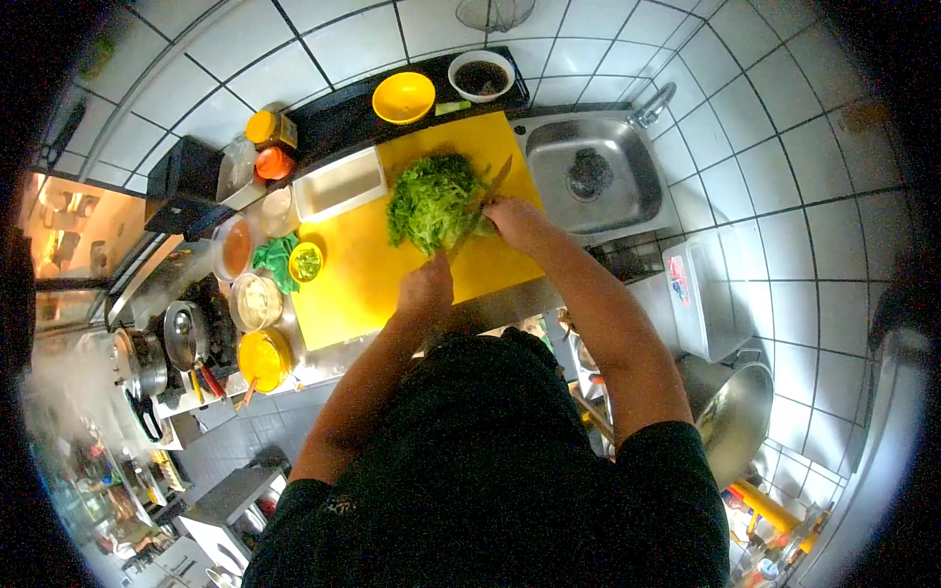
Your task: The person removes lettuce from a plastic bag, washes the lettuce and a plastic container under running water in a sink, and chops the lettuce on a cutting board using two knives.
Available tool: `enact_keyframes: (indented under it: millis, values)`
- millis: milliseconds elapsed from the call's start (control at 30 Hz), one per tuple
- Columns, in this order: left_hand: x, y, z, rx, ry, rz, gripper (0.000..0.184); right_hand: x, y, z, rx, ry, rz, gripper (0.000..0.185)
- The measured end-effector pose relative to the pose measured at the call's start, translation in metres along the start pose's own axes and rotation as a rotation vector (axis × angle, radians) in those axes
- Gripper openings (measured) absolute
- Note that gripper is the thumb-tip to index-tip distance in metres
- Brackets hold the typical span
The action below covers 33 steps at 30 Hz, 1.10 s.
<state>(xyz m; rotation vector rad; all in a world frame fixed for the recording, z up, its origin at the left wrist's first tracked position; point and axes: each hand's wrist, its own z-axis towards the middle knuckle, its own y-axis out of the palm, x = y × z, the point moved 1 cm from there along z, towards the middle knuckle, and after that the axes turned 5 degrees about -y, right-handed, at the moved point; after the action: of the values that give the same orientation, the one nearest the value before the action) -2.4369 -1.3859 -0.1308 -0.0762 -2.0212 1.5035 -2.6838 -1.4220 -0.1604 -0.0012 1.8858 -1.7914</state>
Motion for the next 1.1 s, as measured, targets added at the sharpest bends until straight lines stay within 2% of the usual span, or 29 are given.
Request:
enact_keyframes:
  millis: [100, 200, 300, 367, 500, 600, 700, 800, 1000, 1100]
  values:
    - [-0.013, 0.018, 0.008, -0.092, -0.031, 0.028, 0.021, -0.016, -0.025, 0.002, -0.131, 0.058, -0.011, 0.025]
    - [0.012, -0.013, -0.003, -0.061, -0.078, 0.018, 0.015, -0.012, -0.01, -0.003, -0.041, 0.112, 0.08, 0.021]
    - [0.005, 0.0, -0.002, -0.129, -0.087, -0.012, 0.016, -0.016, -0.018, -0.001, -0.034, 0.037, -0.003, 0.019]
    - [-0.002, 0.004, 0.001, -0.099, -0.08, -0.031, 0.016, -0.007, -0.009, 0.002, -0.021, 0.036, 0.019, 0.02]
    - [0.016, -0.014, -0.007, -0.083, -0.115, -0.02, 0.016, -0.007, -0.002, -0.004, 0.026, 0.099, 0.075, 0.022]
    - [0.004, 0.008, -0.001, -0.143, -0.112, 0.012, 0.016, -0.01, -0.01, 0.0, 0.003, 0.082, 0.014, 0.022]
    - [0.018, -0.012, -0.007, -0.047, -0.113, -0.05, 0.016, -0.009, -0.002, -0.007, 0.101, 0.084, 0.066, 0.023]
    - [0.006, 0.016, -0.002, -0.117, -0.091, -0.013, 0.016, -0.009, -0.008, -0.005, -0.014, 0.109, 0.047, 0.025]
    - [0.021, -0.008, -0.005, -0.105, -0.195, -0.151, 0.018, -0.014, -0.013, -0.011, 0.105, 0.162, 0.159, 0.021]
    - [0.011, 0.011, 0.001, -0.181, -0.2, -0.093, 0.018, -0.012, -0.019, -0.004, -0.027, 0.217, 0.161, 0.02]
